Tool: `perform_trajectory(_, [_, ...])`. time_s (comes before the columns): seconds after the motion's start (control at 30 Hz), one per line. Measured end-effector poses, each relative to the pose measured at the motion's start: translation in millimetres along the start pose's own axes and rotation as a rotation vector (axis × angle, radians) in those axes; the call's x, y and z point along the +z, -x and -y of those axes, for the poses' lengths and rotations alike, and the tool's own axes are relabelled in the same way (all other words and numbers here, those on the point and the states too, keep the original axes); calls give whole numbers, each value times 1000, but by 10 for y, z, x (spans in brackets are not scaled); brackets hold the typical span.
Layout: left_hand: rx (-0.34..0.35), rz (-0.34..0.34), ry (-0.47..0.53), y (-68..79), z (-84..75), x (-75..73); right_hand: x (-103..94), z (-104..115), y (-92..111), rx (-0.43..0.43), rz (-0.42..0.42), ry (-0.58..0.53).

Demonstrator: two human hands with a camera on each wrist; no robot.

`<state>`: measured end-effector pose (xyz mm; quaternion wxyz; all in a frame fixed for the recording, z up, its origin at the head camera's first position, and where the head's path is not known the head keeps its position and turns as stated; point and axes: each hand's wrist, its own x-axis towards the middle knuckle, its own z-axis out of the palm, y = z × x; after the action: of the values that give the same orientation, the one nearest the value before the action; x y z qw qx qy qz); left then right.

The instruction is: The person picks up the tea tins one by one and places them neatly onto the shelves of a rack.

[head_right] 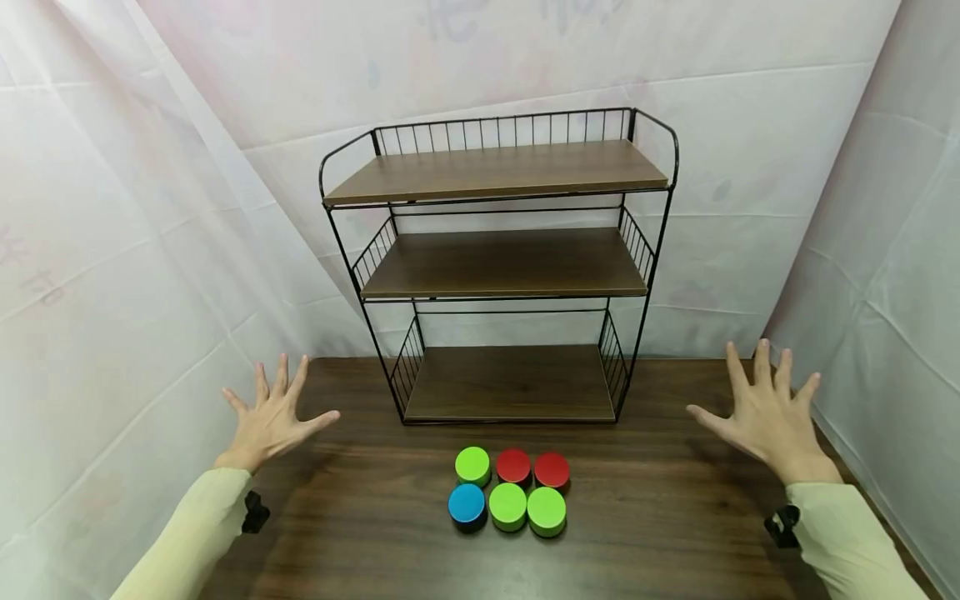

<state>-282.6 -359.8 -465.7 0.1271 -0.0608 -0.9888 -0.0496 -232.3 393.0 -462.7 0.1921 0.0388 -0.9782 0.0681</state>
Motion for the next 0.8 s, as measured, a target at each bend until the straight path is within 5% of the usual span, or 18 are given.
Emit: perform_trajectory(0.8, [-38, -8, 40, 12, -17, -22, -29, 22, 74, -5, -52, 12])
